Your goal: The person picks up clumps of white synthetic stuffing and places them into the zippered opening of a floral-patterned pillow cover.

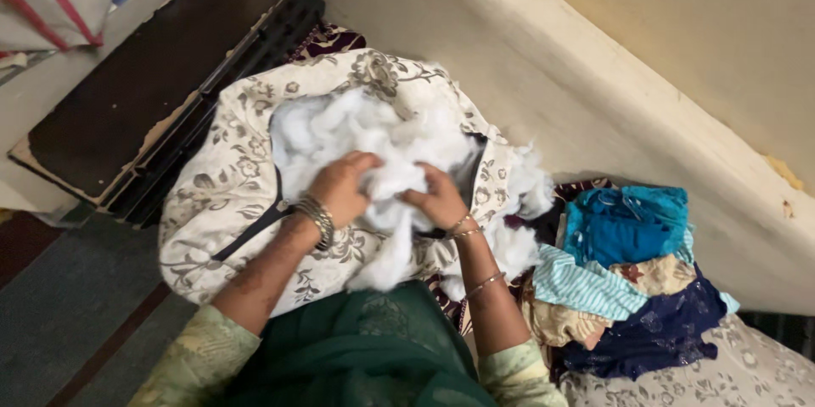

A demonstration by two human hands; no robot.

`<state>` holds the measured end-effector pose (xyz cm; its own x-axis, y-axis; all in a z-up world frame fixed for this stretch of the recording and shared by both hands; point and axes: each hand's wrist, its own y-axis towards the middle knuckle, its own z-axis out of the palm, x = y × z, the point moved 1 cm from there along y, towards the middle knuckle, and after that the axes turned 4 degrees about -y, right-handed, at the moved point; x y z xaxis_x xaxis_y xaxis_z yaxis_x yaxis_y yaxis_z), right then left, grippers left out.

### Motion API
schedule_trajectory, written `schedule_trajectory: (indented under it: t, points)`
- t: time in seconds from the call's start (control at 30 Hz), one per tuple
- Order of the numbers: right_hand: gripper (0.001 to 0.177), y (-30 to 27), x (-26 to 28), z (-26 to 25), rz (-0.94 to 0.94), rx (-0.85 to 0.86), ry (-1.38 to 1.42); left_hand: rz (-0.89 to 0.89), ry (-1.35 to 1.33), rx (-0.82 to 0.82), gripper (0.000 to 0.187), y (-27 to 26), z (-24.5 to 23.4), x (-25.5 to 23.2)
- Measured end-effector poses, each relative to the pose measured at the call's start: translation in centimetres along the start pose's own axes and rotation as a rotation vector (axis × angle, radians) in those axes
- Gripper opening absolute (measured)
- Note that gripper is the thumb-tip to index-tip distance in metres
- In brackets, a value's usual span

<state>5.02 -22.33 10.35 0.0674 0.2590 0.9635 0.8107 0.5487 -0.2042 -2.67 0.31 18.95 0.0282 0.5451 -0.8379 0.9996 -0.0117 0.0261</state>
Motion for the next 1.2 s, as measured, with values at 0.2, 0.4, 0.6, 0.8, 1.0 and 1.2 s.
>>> schedule_trajectory:
  t: [0.2,0.4,0.6,0.8,1.0,1.2]
  points:
    - [0.056,-0.5,-0.9,-3.0,-0.092,-0.55,0.026,0.036,-0.04,-0.362,0.022,0.8,-2.4,3.1]
    - [0.057,-0.5,0.9,1.5,-0.197,-0.431,-0.195,0.319,-0.24,-0.046,0.091,1.8,-0.8,3.9]
    - [0.045,-3.0,4.7,3.4,-0.145,-0.107,-0.355,-0.089,-0.842,0.07,0.061,2.6,3.4,8.6]
    - [0.018,-7.6,11.9,-1.7,-0.149,-0.49,-0.364,0.021,-0.84,-0.063,0.074,2.0,3.1,8.3]
    - [0.041,-3.1,8.8,4.7,-0.172,-0.401,-0.389,0.028,-1.021,-0.085,0.051,1.9,5.0,8.7]
    - [0.036,-3.8,6.9,0.8,-0.056,-0.631,-0.358,0.058,-1.007,-0.264,0.043,0.3,0.1,8.8]
